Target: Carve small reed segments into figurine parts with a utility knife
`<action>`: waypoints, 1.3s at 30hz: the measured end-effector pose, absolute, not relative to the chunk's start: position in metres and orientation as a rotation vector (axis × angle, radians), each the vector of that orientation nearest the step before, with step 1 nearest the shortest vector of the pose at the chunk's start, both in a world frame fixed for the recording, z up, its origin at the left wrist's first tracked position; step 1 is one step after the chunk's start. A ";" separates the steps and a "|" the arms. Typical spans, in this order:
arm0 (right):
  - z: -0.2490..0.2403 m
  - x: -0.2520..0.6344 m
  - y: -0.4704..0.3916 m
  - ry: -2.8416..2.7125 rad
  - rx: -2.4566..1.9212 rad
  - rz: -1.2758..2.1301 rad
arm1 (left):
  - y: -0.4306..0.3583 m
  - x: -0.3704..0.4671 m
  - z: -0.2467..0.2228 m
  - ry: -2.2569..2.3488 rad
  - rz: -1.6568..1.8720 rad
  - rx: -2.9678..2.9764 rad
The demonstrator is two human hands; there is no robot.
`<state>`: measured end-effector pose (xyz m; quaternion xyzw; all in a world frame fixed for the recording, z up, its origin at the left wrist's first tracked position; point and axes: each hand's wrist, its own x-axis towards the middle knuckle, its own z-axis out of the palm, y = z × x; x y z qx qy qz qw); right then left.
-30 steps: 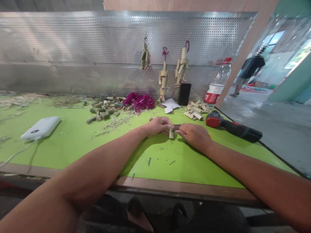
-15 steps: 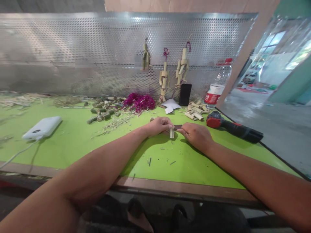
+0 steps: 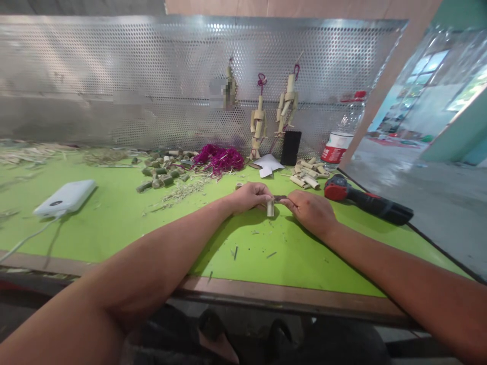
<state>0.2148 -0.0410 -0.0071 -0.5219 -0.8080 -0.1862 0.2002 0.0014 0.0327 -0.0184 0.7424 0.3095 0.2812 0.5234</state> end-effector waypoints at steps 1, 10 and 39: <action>-0.007 0.215 -0.041 -2.253 -1.460 -0.523 | 0.032 0.001 -0.018 0.742 0.674 1.776; -0.007 0.214 -0.041 -2.256 -1.464 -0.519 | 0.035 0.001 -0.020 0.734 0.660 1.784; -0.008 0.213 -0.040 -2.266 -1.464 -0.530 | 0.033 0.001 -0.017 0.740 0.636 1.831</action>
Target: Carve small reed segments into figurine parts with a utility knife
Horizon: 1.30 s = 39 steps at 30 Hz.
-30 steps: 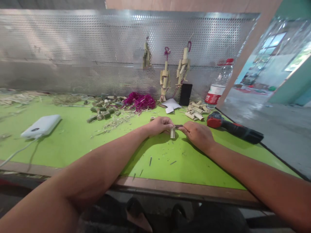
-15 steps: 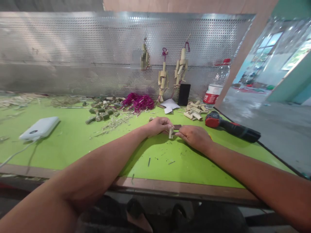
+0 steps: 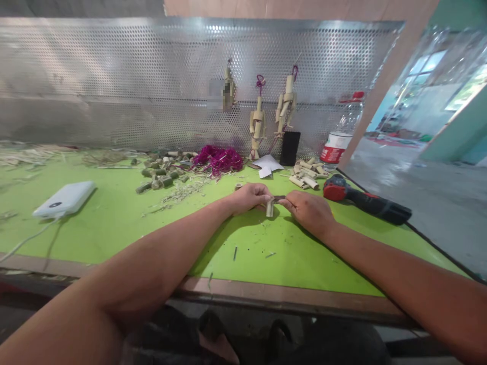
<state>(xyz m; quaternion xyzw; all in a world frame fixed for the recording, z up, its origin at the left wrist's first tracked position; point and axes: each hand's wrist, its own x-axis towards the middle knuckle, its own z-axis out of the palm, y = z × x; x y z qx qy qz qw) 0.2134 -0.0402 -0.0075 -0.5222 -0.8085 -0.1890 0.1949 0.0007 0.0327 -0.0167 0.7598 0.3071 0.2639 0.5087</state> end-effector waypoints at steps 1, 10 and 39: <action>-0.007 0.213 -0.040 -2.259 -1.470 -0.535 | 0.033 0.001 -0.017 0.742 0.633 1.830; -0.003 0.214 -0.042 -2.324 -1.502 -0.487 | 0.035 0.002 -0.020 0.727 0.644 1.806; -0.006 0.213 -0.039 -2.250 -1.489 -0.497 | 0.038 0.002 -0.024 0.728 0.673 1.823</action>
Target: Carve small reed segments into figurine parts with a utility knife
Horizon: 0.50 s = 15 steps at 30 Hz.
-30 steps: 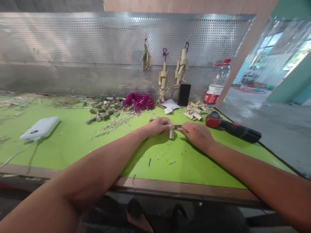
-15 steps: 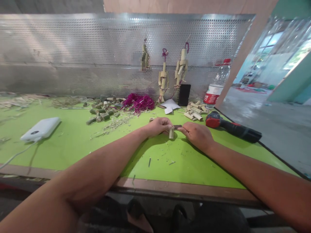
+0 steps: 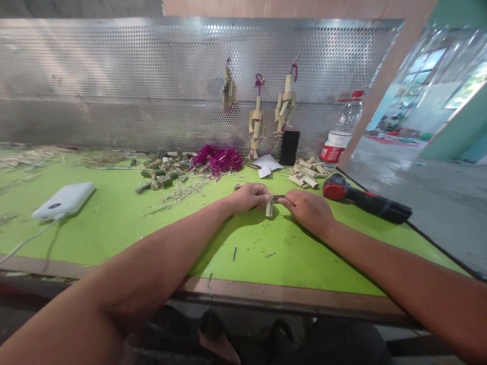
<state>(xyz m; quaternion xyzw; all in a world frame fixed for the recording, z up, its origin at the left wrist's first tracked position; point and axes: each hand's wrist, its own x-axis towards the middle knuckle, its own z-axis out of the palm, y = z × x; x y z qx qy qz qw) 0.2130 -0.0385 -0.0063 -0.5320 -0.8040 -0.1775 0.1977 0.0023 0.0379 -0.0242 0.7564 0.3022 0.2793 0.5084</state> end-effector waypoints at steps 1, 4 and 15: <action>-0.006 0.213 -0.038 -2.253 -1.491 -0.499 | 0.037 0.002 -0.024 0.730 0.675 1.822; -0.006 0.213 -0.038 -2.275 -1.486 -0.493 | 0.035 0.002 -0.021 0.751 0.672 1.816; -0.002 0.213 -0.040 -2.372 -1.501 -0.401 | 0.032 0.001 -0.018 0.766 0.652 1.816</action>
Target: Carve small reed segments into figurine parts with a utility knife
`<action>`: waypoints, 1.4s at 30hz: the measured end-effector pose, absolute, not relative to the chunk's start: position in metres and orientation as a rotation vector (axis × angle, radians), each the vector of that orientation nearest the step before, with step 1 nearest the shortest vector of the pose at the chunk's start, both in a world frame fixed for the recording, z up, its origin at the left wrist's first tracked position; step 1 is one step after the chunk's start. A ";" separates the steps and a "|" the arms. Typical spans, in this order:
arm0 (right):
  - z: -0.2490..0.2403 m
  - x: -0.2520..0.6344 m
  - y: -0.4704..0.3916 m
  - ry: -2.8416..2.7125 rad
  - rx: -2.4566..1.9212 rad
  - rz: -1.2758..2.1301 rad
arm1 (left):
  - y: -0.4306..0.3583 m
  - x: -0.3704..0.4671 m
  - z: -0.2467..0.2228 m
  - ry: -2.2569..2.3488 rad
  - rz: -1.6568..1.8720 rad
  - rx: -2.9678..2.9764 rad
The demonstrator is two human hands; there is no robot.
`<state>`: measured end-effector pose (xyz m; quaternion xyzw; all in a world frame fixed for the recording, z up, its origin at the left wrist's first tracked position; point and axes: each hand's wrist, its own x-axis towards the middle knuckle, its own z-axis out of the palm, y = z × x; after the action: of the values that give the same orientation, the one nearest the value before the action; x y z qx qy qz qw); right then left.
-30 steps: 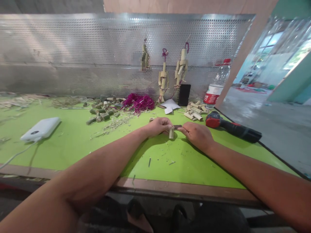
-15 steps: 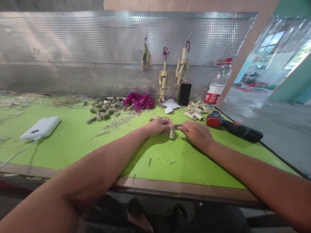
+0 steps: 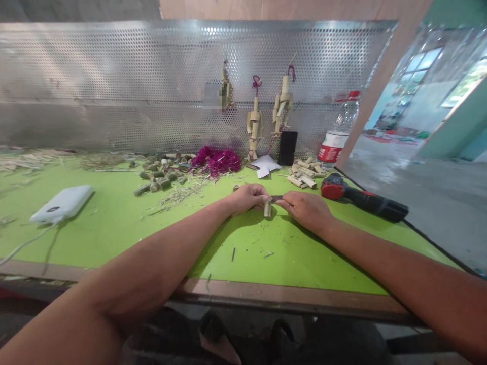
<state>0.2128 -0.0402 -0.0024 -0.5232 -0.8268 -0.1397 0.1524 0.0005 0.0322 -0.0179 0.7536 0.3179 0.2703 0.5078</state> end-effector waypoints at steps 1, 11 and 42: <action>-0.004 0.212 -0.041 -2.418 -1.482 -0.387 | 0.031 0.000 -0.017 0.758 0.652 1.819; -0.007 0.211 -0.043 -2.264 -1.492 -0.507 | 0.031 0.002 -0.016 0.774 0.678 1.802; -0.006 0.213 -0.040 -2.265 -1.497 -0.469 | 0.035 0.002 -0.020 0.718 0.669 1.772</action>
<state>0.2133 -0.0396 -0.0059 -0.5333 -0.8068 -0.1670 0.1918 0.0017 0.0348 -0.0200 0.7421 0.3008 0.2803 0.5293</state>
